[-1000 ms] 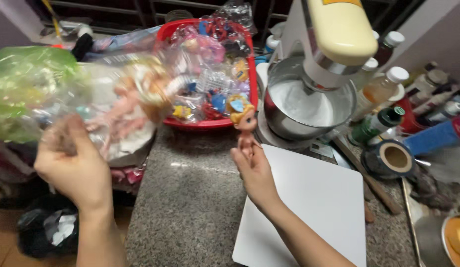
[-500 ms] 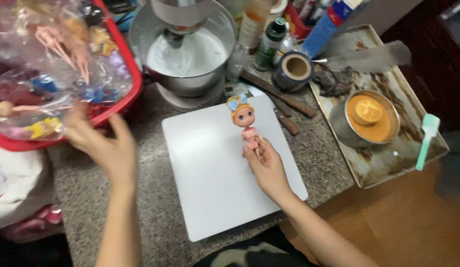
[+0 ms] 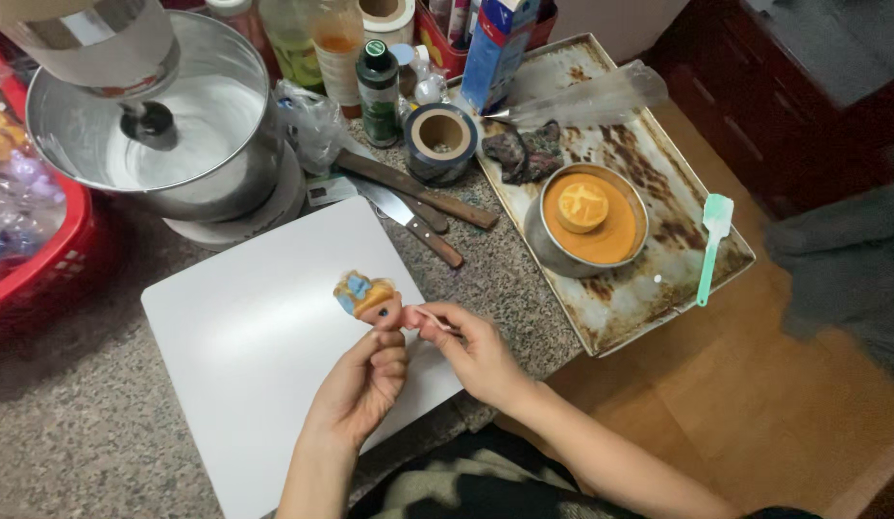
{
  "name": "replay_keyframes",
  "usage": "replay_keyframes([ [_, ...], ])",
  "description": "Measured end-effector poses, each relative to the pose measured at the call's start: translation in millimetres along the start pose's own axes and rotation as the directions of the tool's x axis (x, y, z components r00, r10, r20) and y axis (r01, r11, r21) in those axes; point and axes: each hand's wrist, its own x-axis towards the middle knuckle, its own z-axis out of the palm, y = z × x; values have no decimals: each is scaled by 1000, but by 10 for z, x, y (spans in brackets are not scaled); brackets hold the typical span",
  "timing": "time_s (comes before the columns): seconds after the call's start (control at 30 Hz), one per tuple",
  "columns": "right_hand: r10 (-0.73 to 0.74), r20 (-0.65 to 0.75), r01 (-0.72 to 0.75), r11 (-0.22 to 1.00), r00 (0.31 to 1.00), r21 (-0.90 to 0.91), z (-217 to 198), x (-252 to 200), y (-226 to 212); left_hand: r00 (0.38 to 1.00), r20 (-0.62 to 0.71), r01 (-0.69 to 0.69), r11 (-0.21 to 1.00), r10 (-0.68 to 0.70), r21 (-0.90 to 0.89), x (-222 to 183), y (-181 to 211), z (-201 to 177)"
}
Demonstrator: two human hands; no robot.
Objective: The person removes a cake from a circular tin by hand, places the cake onto a square board, and uses a knife to trim the top of the cake. The person then uses a mixer to prepare white frosting and shows the result.
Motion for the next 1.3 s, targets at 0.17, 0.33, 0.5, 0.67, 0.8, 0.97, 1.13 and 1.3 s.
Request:
replay_keyframes([
  [0.17,96,31,-101,943,995,317,-216,34,531,949,-83,-263,910,303,320,211,-424,99],
  [0.33,233,238,-290,927,943,240,-398,-173,911,696,107,-269,119,710,956,367,-866,168],
  [0.5,18,196,-28,999,981,47,-540,-302,701,741,98,-389,305,665,869,573,-947,158],
  [0.67,-283,85,294,933,955,-208,-739,-185,325,712,81,-288,185,698,940,706,-898,100],
  [0.8,-462,154,487,839,873,-242,-800,-63,227,666,125,-231,44,735,972,815,-878,173],
  [0.97,-550,-170,484,817,818,-315,-685,125,353,696,179,-353,114,696,929,912,-1014,377],
  [1.13,-113,-383,234,930,917,285,-575,367,521,676,176,-365,117,715,924,975,-1199,430],
  [1.3,105,-243,-31,957,964,288,-595,418,514,644,237,-417,74,728,906,989,-1131,374],
])
